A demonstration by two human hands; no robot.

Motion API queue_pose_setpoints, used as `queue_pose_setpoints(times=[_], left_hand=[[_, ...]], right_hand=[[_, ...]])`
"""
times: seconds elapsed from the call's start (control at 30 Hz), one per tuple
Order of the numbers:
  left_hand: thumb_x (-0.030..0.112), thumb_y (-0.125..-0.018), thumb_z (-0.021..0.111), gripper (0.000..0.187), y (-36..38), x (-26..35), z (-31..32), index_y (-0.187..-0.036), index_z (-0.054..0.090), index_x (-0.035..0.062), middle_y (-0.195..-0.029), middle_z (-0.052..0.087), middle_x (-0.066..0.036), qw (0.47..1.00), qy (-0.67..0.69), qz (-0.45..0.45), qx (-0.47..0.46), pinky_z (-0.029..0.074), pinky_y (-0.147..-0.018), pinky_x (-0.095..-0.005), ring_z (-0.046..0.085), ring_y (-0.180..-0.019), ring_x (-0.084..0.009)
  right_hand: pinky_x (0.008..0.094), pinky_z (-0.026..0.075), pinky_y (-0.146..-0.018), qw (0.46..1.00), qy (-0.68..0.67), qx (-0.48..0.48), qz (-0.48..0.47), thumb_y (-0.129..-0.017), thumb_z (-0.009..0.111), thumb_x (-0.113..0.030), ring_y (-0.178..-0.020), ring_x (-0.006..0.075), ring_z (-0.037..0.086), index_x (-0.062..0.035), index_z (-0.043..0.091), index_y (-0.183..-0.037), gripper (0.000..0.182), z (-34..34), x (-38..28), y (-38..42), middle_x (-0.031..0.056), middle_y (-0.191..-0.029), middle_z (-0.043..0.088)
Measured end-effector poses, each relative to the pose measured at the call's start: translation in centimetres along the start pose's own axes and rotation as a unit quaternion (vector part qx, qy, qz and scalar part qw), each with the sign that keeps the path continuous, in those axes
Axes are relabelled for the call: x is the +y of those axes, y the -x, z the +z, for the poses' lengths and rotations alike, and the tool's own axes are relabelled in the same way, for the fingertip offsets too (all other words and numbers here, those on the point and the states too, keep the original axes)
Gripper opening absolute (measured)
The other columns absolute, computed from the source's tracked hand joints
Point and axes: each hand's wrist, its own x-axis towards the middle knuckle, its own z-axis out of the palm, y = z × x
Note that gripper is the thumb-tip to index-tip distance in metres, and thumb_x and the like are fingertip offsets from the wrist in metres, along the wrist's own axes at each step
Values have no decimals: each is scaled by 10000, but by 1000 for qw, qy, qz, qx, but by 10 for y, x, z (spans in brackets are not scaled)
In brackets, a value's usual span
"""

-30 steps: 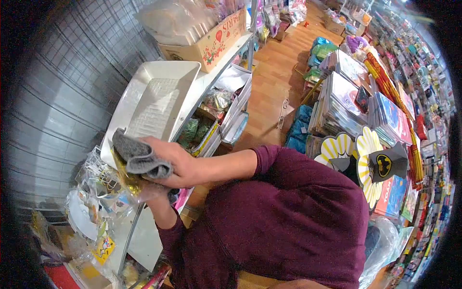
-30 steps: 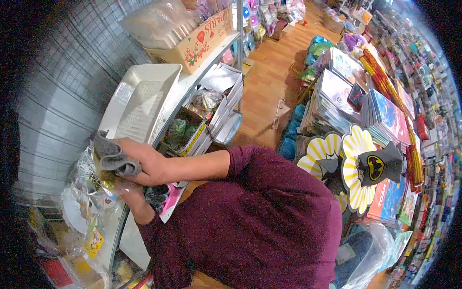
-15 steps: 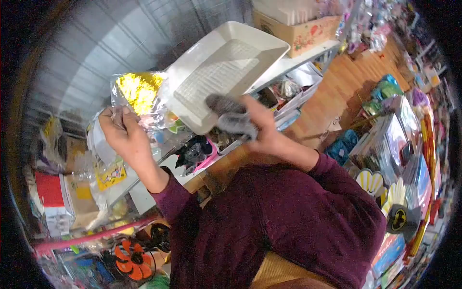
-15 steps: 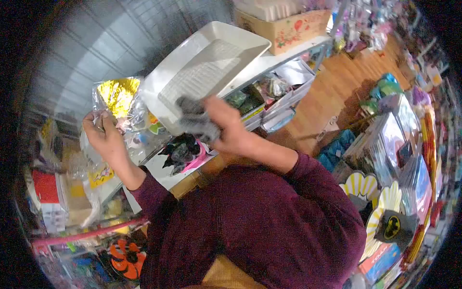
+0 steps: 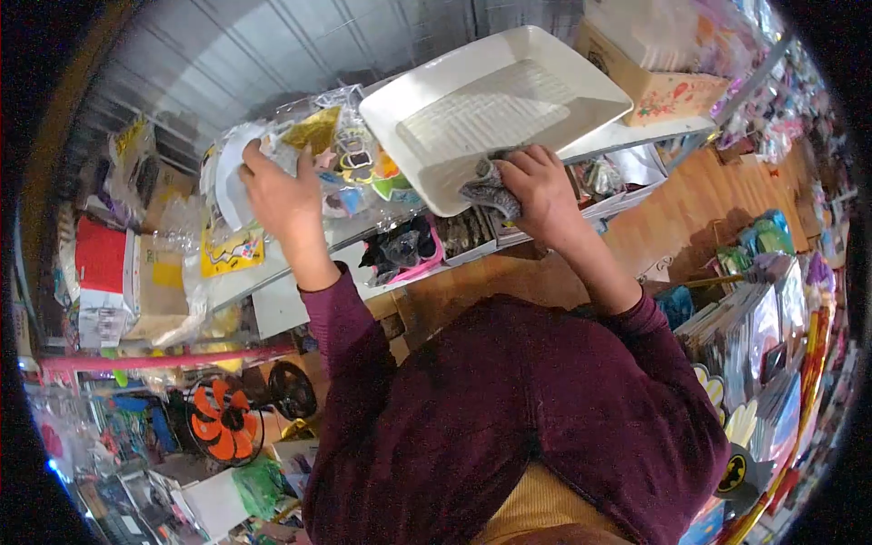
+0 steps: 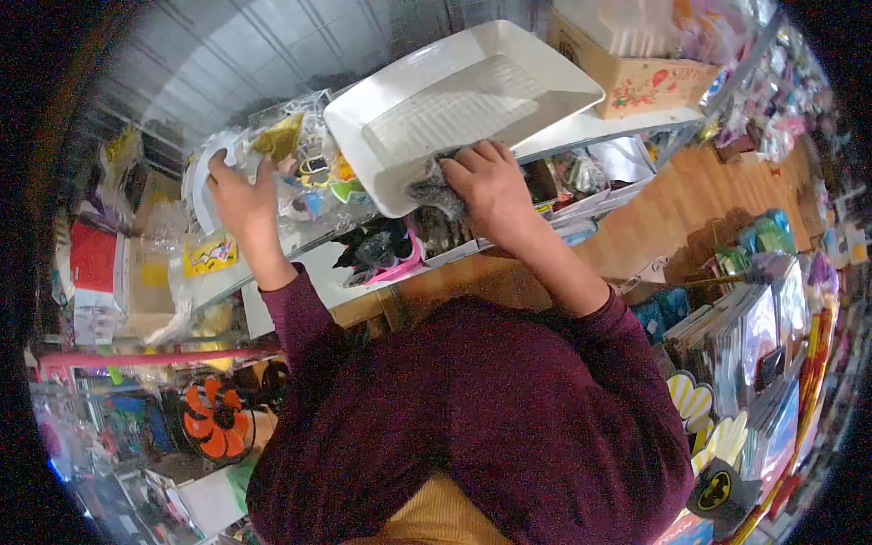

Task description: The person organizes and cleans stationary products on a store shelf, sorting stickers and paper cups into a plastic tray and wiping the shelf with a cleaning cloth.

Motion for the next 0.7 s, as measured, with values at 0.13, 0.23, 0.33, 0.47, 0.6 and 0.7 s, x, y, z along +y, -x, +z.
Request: queue_pose_setpoints(times=[0.13,0.23,0.33,0.47,0.6,0.7], left_hand=[[247,-694,680,512,1,14,-2,-1115,477,38,-1127,468,-234,990,-46,121,58,356,-854,-460,431,-1068,-363],[219,-741,629,424,5,16,16,-1110,504,51,-1167,473,-194,962,32,264,-51,339,-900,-469,417,-1110,-354],[202,-786,559,364,13,7,41,-1122,516,70,-1226,460,-148,937,-30,297,-180,307,-948,-494,387,-1166,-331],[215,-803,515,378,11,-10,56,-1160,507,87,-1258,450,-113,932,-45,299,-199,280,-973,-522,365,-1204,-290],[212,-804,513,378,13,-13,60,-1163,509,92,-1257,452,-106,937,-36,298,-180,277,-974,-523,362,-1208,-283],[214,-812,507,366,15,-15,59,-1161,510,104,-1262,448,-106,940,-12,295,-171,275,-970,-526,358,-1212,-285]], right_hand=[[383,397,-742,1000,-4,-2,-6,-515,628,-88,-829,276,501,-57,548,-834,331,1,2,-3,75,-825,540],[373,399,-701,1000,-20,5,-18,-495,645,-100,-802,275,502,-59,541,-783,309,3,7,-5,66,-798,537],[372,405,-681,998,-40,27,-33,-489,649,-100,-785,284,503,-54,543,-768,303,1,10,-8,78,-790,535],[393,417,-635,985,-104,124,-54,-459,665,-117,-739,321,502,-30,551,-776,348,-15,16,-15,124,-799,540],[311,458,-721,967,-32,250,-19,-597,712,-73,-862,251,566,-1,587,-932,365,-56,15,-4,122,-909,592],[292,449,-806,932,-96,340,85,-642,726,-132,-939,202,560,-31,539,-1085,491,-88,19,21,89,-1038,582]])
